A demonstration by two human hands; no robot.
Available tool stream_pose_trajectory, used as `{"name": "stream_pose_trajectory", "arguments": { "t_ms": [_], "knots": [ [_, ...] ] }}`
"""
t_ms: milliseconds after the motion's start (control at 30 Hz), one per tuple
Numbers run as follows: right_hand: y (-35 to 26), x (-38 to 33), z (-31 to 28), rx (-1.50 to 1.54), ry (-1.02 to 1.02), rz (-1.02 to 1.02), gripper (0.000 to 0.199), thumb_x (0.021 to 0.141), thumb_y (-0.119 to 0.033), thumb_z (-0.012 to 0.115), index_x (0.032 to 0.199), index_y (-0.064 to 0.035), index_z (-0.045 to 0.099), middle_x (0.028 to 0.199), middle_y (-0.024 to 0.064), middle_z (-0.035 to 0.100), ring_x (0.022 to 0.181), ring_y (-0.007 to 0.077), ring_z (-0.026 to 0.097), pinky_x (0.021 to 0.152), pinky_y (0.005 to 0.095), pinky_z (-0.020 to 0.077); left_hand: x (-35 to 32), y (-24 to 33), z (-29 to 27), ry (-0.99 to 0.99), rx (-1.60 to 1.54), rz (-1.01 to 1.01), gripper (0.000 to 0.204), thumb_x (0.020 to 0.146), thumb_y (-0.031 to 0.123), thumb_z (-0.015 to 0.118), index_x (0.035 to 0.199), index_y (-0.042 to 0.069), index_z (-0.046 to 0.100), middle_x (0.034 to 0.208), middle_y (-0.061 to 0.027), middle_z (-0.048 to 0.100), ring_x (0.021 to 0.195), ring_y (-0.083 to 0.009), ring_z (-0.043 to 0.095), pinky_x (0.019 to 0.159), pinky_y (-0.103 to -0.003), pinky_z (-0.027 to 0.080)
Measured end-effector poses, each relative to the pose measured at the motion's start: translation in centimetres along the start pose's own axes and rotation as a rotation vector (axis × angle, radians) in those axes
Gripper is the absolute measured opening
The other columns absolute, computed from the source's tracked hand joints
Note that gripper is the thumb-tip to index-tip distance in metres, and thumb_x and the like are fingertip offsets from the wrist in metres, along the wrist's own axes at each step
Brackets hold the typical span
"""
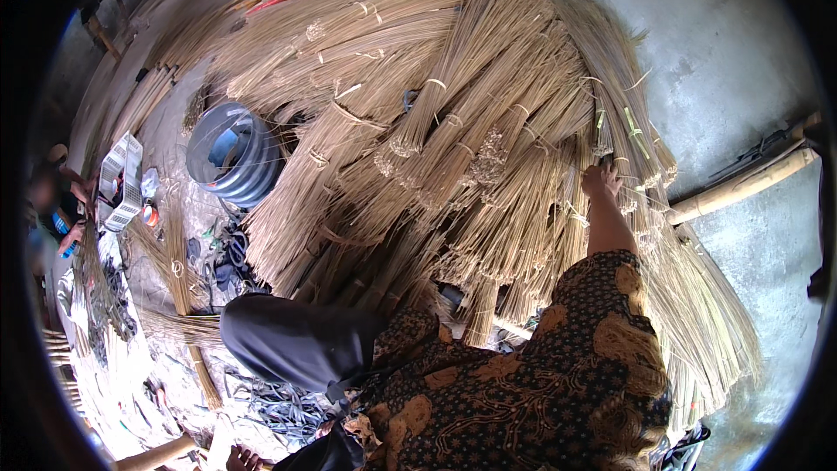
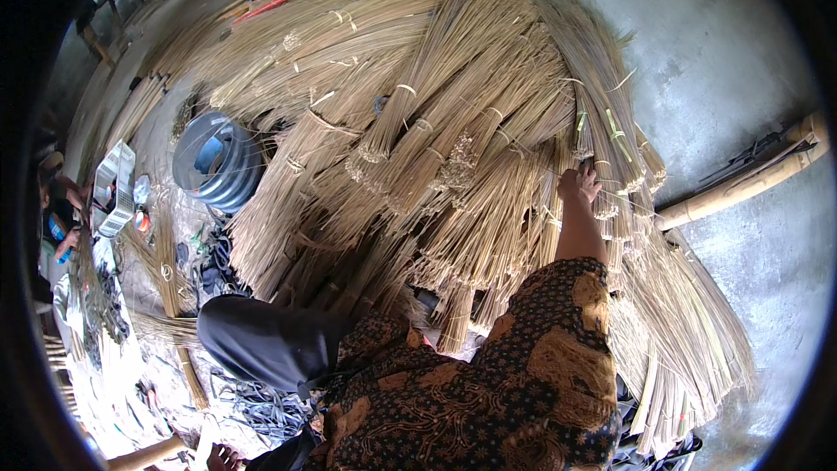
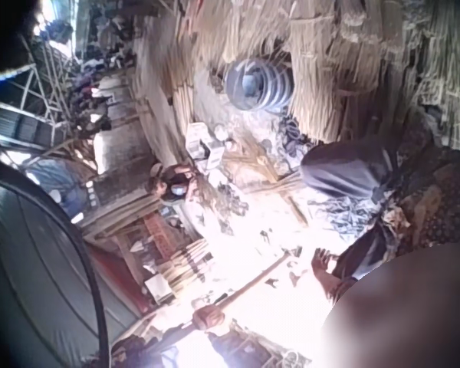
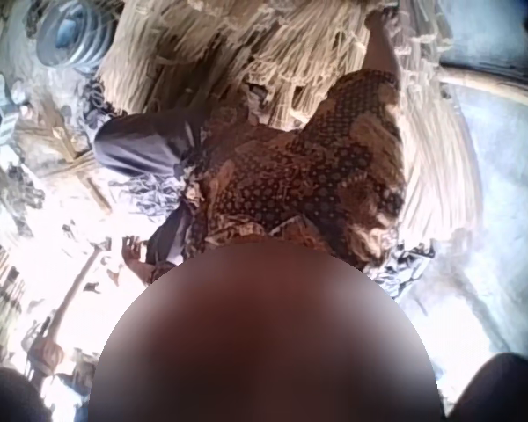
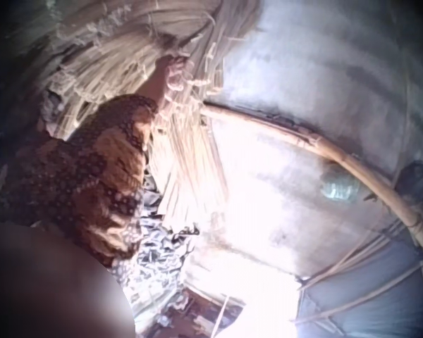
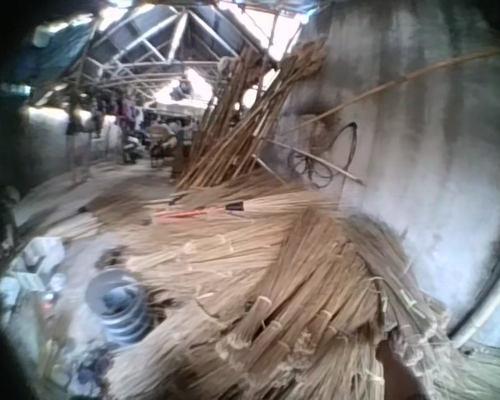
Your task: The person sits on the floor and repeatedly gathers bundles of dried broom sticks, aligns them, and ties them with black strips. The person places the finished bundles aside and continues the process with new bundles.
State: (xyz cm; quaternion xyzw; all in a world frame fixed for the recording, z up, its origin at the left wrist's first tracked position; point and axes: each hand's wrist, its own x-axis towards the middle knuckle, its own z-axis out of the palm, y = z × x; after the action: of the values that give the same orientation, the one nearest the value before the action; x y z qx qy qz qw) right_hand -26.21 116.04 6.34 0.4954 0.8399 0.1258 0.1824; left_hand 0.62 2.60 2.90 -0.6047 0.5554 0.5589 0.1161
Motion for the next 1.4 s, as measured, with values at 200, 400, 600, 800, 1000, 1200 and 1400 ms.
{"name": "stream_pose_trajectory", "arguments": {
  "t_ms": [200, 400, 600, 800, 1000, 1200, 1400],
  "knots": [
    [-0.2, -2.3, -6.1, 0.27, 0.445, -0.048, 0.026, 0.103, -0.019, 0.051, 0.127, -0.0138, 0.061, 0.133, 0.01, 0.063, 0.128, 0.0281, 0.055, 0.107, 0.0547, 0.0419, 1.2, 0.4, -1.6, 0.018, 0.068, -0.004, 0.049, 0.105, 0.037, 0.057, 0.147, 0.014, 0.05, 0.141, -0.0139, 0.058, 0.115, -0.0339, 0.066, 0.086, -0.042, 0.061],
    [-6.0, -12.5, -18.8, 0.372, 1.096, -0.584, 0.029, 0.094, -0.004, 0.054, 0.119, -0.0095, 0.066, 0.105, 0.0119, 0.07, 0.1, 0.0315, 0.067, 0.092, 0.0497, 0.053, 2.7, 7.2, 2.0, -0.126, 0.107, 0.399, 0.064, 0.101, 0.051, 0.06, 0.152, 0.015, 0.045, 0.14, -0.0136, 0.058, 0.115, -0.0348, 0.062, 0.087, -0.048, 0.054],
    [-18.7, -28.7, -29.3, 0.254, 1.326, -1.285, 0.027, 0.091, -0.005, 0.067, 0.116, -0.0125, 0.071, 0.081, 0.003, 0.069, 0.073, 0.016, 0.068, 0.059, 0.0298, 0.0553, -12.2, 18.8, 15.4, -0.136, 0.212, 1.116, 0.062, 0.109, 0.051, 0.045, 0.144, 0.001, 0.053, 0.137, -0.0172, 0.06, 0.113, -0.0295, 0.065, 0.097, -0.041, 0.052],
    [-28.0, -48.3, -27.3, 0.188, 1.64, -2.063, 0.014, 0.088, -0.014, 0.068, 0.074, -0.0174, 0.067, 0.081, -0.0001, 0.061, 0.093, 0.0161, 0.062, 0.105, 0.0462, 0.0396, -29.4, 22.9, 25.0, -0.381, 0.175, 1.465, 0.054, 0.109, 0.05, 0.046, 0.135, 0.003, 0.059, 0.128, -0.0129, 0.064, 0.115, -0.0236, 0.063, 0.1, -0.04, 0.05],
    [-30.7, -54.8, -22.4, 0.478, 1.659, -2.281, 0.016, 0.089, -0.027, 0.059, 0.082, -0.0199, 0.071, 0.098, -0.0044, 0.062, 0.122, 0.0162, 0.055, 0.131, 0.0534, 0.0049, -29.6, 18.5, 29.6, -0.642, -0.069, 1.015, 0.076, 0.103, 0.052, 0.059, 0.154, 0.0, 0.04, 0.152, -0.0162, 0.046, 0.14, -0.0286, 0.049, 0.102, -0.044, 0.055],
    [-31.9, -55.5, -20.7, 0.32, 1.281, -2.448, 0.016, 0.087, -0.02, 0.063, 0.097, -0.014, 0.075, 0.118, -0.0005, 0.063, 0.133, 0.0201, 0.05, 0.13, 0.0541, 0.0153, -27.1, 14.0, 33.4, -0.786, -0.179, 0.966, 0.097, 0.099, 0.015, 0.072, 0.165, 0.011, 0.0, 0.138, -0.0161, 0.054, 0.099, -0.0152, 0.065, 0.067, -0.026, 0.055],
    [-32.6, -55.8, -19.2, 0.158, 1.147, -2.368, 0.035, 0.102, -0.028, 0.047, 0.133, -0.0247, 0.065, 0.15, 0.0011, 0.052, 0.149, 0.0232, 0.039, 0.126, 0.0593, 0.0175, -26.0, 13.0, 33.3, -0.725, -0.373, 0.939, 0.089, 0.106, 0.018, 0.062, 0.166, 0.007, -0.002, 0.084, -0.0039, 0.059, 0.067, -0.0084, 0.048, 0.061, -0.023, 0.041]
  ]
}}
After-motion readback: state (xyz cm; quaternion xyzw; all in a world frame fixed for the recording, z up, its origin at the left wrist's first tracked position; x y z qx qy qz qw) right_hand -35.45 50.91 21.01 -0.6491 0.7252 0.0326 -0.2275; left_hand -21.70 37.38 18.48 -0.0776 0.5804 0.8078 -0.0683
